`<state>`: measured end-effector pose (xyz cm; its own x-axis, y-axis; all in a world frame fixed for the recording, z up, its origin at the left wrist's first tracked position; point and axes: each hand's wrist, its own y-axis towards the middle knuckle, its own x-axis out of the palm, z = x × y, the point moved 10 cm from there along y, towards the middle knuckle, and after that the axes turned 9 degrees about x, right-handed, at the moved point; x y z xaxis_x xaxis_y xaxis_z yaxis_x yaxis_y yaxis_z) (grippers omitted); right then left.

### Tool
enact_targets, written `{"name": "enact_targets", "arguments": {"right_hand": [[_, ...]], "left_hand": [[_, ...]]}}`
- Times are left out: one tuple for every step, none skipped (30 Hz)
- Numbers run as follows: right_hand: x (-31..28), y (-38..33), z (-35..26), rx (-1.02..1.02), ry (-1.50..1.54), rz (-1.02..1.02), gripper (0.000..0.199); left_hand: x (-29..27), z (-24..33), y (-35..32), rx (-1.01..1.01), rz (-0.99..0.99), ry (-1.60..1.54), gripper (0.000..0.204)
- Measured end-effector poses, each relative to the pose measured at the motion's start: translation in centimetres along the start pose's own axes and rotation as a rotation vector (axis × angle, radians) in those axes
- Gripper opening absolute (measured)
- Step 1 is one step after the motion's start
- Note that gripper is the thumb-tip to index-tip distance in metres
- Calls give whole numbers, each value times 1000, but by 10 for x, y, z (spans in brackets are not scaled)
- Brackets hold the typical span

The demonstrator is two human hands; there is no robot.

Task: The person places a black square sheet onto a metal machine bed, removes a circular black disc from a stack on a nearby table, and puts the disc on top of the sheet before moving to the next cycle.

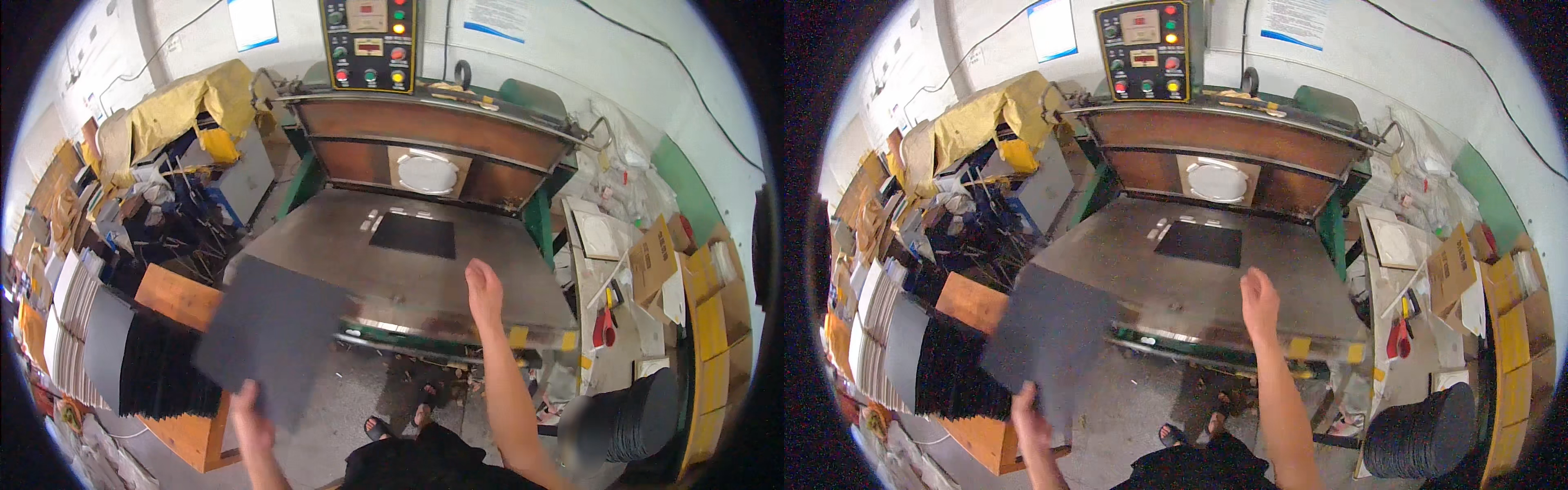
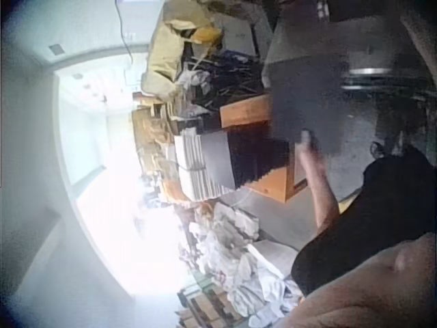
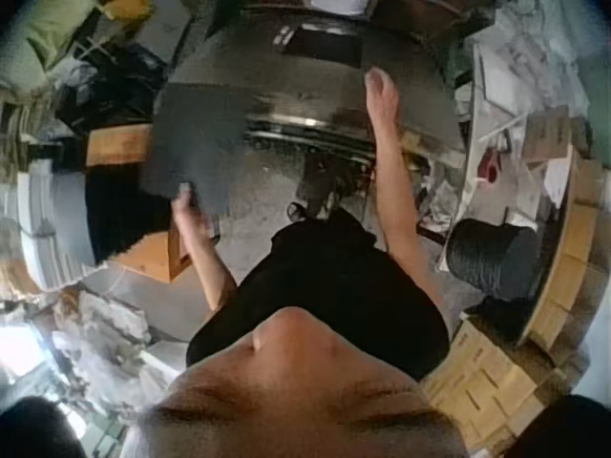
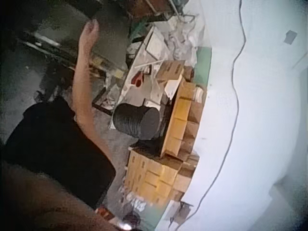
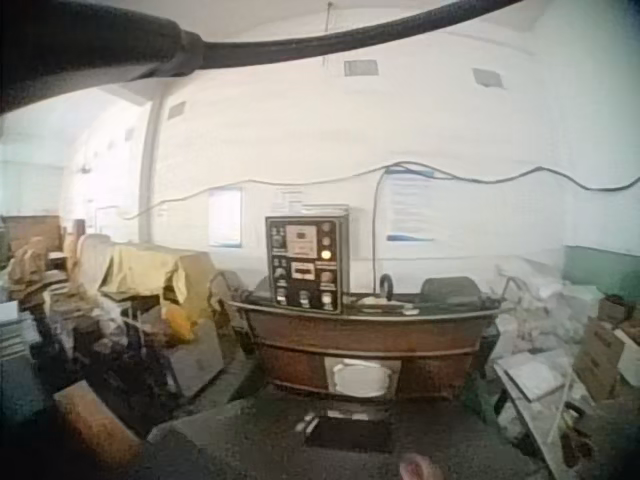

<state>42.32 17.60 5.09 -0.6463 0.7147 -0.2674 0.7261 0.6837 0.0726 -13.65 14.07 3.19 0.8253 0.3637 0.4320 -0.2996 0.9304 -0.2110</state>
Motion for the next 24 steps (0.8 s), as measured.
{"name": "enact_targets", "arguments": {"right_hand": [[4, 28, 29, 123, -45, 51, 37], [24, 51, 65, 287, -171, -62, 37], [44, 72, 109, 450, -301, -173, 38], [19, 105, 173, 395, -273, 63, 32], [29, 121, 224, 497, -178, 14, 30], [46, 129, 255, 595, -84, -61, 28], [61, 134, 260, 622, -71, -43, 27], [79, 131, 260, 649, -62, -28, 27], [89, 130, 260, 676, -53, -3, 27], [98, 131, 263, 755, 77, -40, 34], [111, 127, 257, 842, 205, -88, 42], [117, 122, 252, 929, 328, -127, 51], [124, 117, 238, 981, 354, -185, 48], [128, 111, 219, 1032, 380, -242, 44], [129, 105, 202, 1083, 410, -291, 41], [127, 104, 191, 1126, 444, -331, 38], [125, 106, 186, 1153, 480, -358, 35], [121, 109, 183, 1180, 518, -382, 33], [117, 114, 183, 1208, 558, -403, 30], [113, 127, 180, 1138, 658, -448, 30], [109, 139, 178, 1063, 752, -498, 29], [102, 151, 177, 984, 846, -542, 29], [92, 148, 155, 918, 932, -600, 29], [83, 146, 136, 818, 970, -669, 31]], "left_hand": [[22, -35, -26, -196, 30, -81, 49], [34, -61, -42, -275, -51, -27, 50], [43, -86, -54, -290, -140, -68, 49], [73, -108, -69, -377, -208, 63, 52], [77, -138, -76, -466, -221, 7, 49], [89, -142, -88, -484, -229, 80, 44], [90, -148, -93, -475, -222, 94, 45], [86, -151, -100, -468, -213, 105, 47], [84, -155, -102, -473, -188, 119, 43], [84, -160, -104, -482, -171, 133, 39], [83, -162, -105, -490, -143, 151, 35], [83, -165, -108, -510, -125, 187, 34], [84, -165, -109, -524, -105, 220, 34], [84, -166, -111, -538, -87, 254, 33], [85, -171, -110, -537, -108, 227, 34], [84, -183, -105, -537, -142, 197, 35], [94, -186, -103, -539, -175, 167, 36], [105, -192, -103, -597, -193, 87, 34], [119, -197, -100, -657, -213, 9, 33], [135, -201, -99, -718, -237, -70, 31], [147, -216, -89, -749, -294, -62, 29], [180, -230, -78, -754, -474, -135, 26], [186, -250, -61, -701, -360, -74, 27], [203, -266, -41, -597, -294, -57, 25]]}}
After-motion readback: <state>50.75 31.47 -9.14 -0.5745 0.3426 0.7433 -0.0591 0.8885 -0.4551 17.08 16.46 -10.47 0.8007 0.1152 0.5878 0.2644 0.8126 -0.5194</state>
